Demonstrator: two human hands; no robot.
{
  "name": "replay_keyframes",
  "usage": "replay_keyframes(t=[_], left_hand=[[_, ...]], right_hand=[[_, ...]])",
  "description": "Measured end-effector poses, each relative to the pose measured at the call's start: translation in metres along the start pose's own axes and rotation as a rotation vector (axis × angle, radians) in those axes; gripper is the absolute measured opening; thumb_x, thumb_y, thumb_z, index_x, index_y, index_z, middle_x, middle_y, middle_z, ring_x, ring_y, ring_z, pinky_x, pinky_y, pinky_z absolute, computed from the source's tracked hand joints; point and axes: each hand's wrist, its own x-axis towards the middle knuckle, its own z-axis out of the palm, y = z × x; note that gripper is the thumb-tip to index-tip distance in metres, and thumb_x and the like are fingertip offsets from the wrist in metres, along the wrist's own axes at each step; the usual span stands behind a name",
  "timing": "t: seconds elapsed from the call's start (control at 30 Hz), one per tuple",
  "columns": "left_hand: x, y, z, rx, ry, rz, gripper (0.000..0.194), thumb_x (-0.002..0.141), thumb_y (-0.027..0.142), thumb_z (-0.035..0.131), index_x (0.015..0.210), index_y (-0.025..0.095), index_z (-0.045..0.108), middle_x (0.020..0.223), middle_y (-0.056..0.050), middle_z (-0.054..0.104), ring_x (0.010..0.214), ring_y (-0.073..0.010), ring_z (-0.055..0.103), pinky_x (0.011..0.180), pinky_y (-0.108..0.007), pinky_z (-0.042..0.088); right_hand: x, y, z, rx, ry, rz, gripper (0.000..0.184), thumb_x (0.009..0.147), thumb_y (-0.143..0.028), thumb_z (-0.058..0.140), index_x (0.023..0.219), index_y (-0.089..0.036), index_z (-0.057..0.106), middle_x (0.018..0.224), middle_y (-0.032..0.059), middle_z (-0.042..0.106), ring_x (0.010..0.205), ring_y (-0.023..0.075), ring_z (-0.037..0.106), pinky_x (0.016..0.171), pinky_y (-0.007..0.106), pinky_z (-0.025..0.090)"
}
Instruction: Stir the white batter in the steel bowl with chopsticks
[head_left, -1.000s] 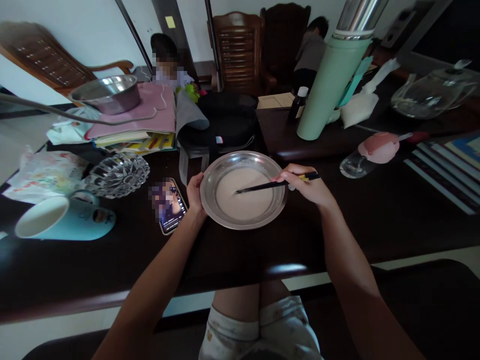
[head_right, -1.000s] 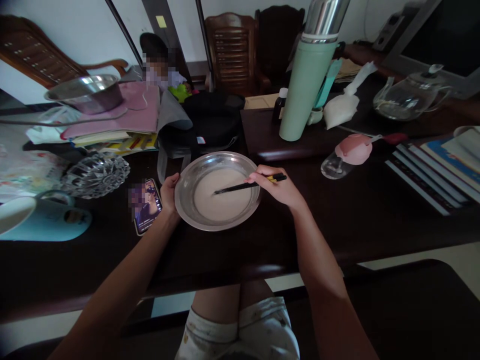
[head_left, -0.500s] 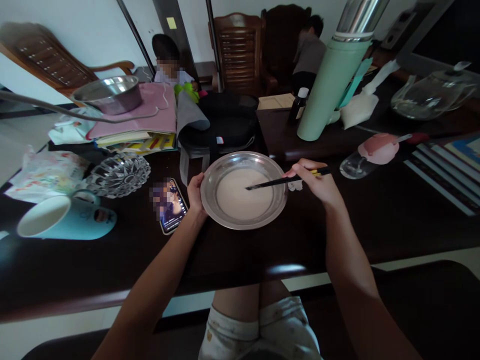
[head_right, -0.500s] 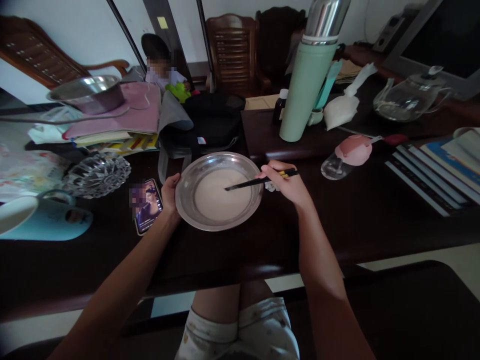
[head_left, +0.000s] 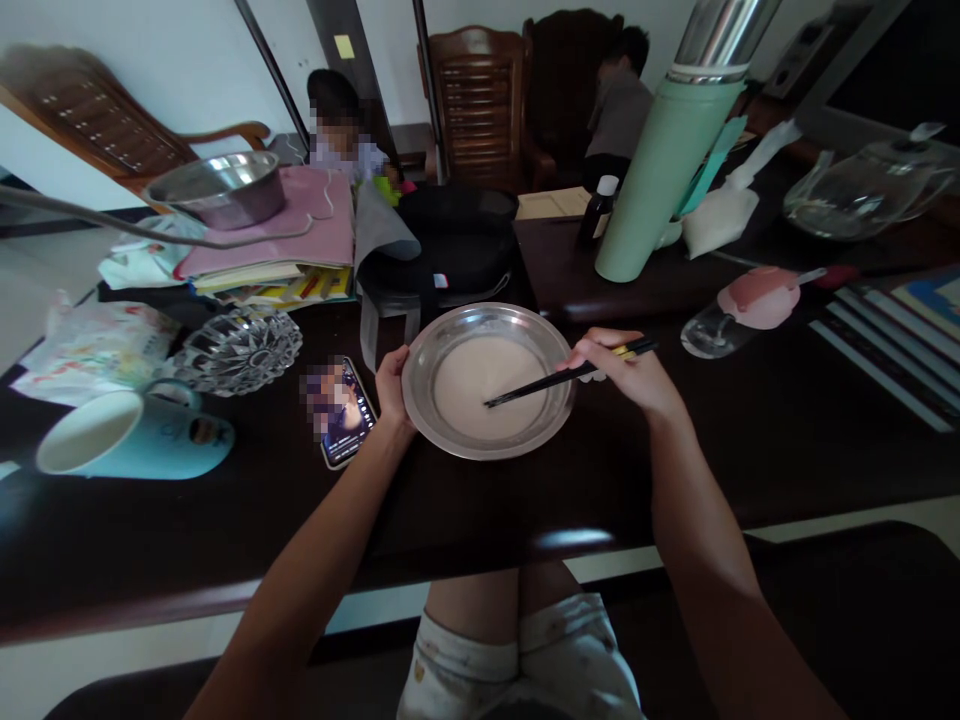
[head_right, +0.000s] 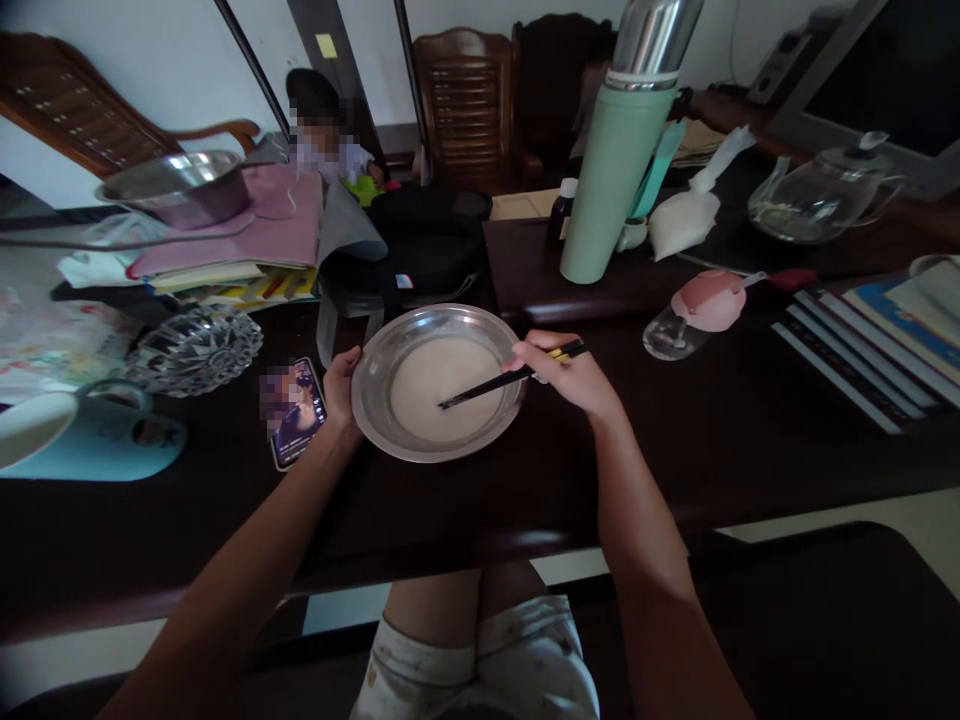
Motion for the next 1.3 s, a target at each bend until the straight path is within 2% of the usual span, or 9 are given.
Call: replay_keyframes(t=[0.13, 0.27, 0.43, 0.57, 0.67, 0.77, 0.93, 1.17, 1.3], left_hand=[[-0.0005, 0.0000, 0.0007, -0.021, -0.003, 0.018, 0.017, 0.089, 0.030, 0.065, 0.076, 0.022, 0.073, 0.059, -0.003, 0.071, 0.081, -0.0290, 0.082, 0.086, -0.038, 0.068], [-0.0013, 0.0010, -0.0004, 0.003, -0.008, 0.002, 0.022, 0.091, 0.030, 0.061, 0.076, 0.021, 0.073, 0.059, -0.003, 0.071, 0.078, -0.0288, 0.081, 0.084, -0.040, 0.068], [0.0021, 0.0002, -0.0034, 0.003, -0.039, 0.019, 0.016, 0.086, 0.032, 0.069, 0.073, 0.022, 0.071, 0.059, -0.002, 0.071, 0.076, -0.0295, 0.081, 0.083, -0.039, 0.068], [0.0040, -0.0011, -0.0034, 0.002, -0.041, 0.035, 0.017, 0.085, 0.031, 0.068, 0.071, 0.022, 0.070, 0.059, -0.003, 0.072, 0.077, -0.0296, 0.082, 0.083, -0.039, 0.068], [0.0028, -0.0009, -0.0021, -0.004, -0.020, 0.017, 0.018, 0.087, 0.030, 0.063, 0.073, 0.022, 0.071, 0.060, -0.004, 0.073, 0.079, -0.0305, 0.082, 0.083, -0.040, 0.068], [0.0019, -0.0009, -0.0016, -0.014, -0.020, 0.012, 0.019, 0.089, 0.031, 0.063, 0.074, 0.022, 0.071, 0.060, -0.003, 0.073, 0.080, -0.0305, 0.083, 0.083, -0.040, 0.068], [0.0033, -0.0014, -0.0028, -0.009, -0.038, 0.027, 0.016, 0.085, 0.033, 0.068, 0.074, 0.022, 0.072, 0.059, -0.002, 0.072, 0.078, -0.0304, 0.082, 0.083, -0.040, 0.068], [0.0035, -0.0010, -0.0022, -0.017, -0.022, -0.007, 0.020, 0.088, 0.032, 0.061, 0.073, 0.023, 0.071, 0.064, -0.006, 0.075, 0.084, -0.0316, 0.082, 0.082, -0.041, 0.069], [0.0039, -0.0015, -0.0026, -0.030, -0.007, 0.009, 0.020, 0.088, 0.030, 0.062, 0.072, 0.023, 0.072, 0.061, -0.005, 0.073, 0.087, -0.0323, 0.083, 0.083, -0.041, 0.068]], right_hand=[[0.0012, 0.0006, 0.0043, 0.014, -0.001, -0.013, 0.050, 0.090, -0.075, 0.077, 0.076, -0.027, 0.081, 0.081, 0.0052, 0.085, 0.085, 0.0245, 0.083, 0.078, 0.037, 0.064], [0.0006, -0.0008, 0.0014, 0.009, 0.103, 0.019, 0.053, 0.089, -0.076, 0.077, 0.069, -0.027, 0.078, 0.073, 0.0045, 0.083, 0.074, 0.0229, 0.080, 0.070, 0.036, 0.061], [0.0012, -0.0034, 0.0038, 0.025, -0.020, 0.016, 0.054, 0.085, -0.081, 0.078, 0.072, -0.028, 0.080, 0.075, 0.0038, 0.084, 0.080, 0.0244, 0.082, 0.076, 0.038, 0.064], [0.0001, -0.0041, -0.0017, 0.019, 0.142, 0.007, 0.055, 0.087, -0.079, 0.077, 0.066, -0.028, 0.078, 0.072, 0.0043, 0.083, 0.071, 0.0226, 0.079, 0.071, 0.037, 0.063], [-0.0002, -0.0052, 0.0000, 0.032, 0.073, 0.028, 0.055, 0.089, -0.076, 0.078, 0.066, -0.027, 0.078, 0.067, 0.0044, 0.081, 0.065, 0.0217, 0.077, 0.066, 0.035, 0.061], [0.0013, -0.0041, 0.0068, 0.025, -0.060, 0.006, 0.052, 0.085, -0.078, 0.079, 0.071, -0.028, 0.081, 0.074, 0.0040, 0.084, 0.077, 0.0245, 0.082, 0.073, 0.036, 0.064], [0.0008, -0.0011, 0.0003, 0.005, 0.142, -0.004, 0.054, 0.089, -0.077, 0.077, 0.069, -0.027, 0.079, 0.076, 0.0053, 0.084, 0.074, 0.0234, 0.080, 0.071, 0.036, 0.063], [0.0014, -0.0022, 0.0067, 0.000, -0.054, -0.009, 0.055, 0.088, -0.080, 0.075, 0.074, -0.027, 0.082, 0.080, 0.0054, 0.086, 0.080, 0.0241, 0.081, 0.073, 0.036, 0.062], [0.0005, -0.0003, 0.0007, -0.019, 0.107, -0.006, 0.052, 0.090, -0.076, 0.077, 0.074, -0.027, 0.080, 0.083, 0.0056, 0.086, 0.078, 0.0229, 0.080, 0.071, 0.036, 0.061]])
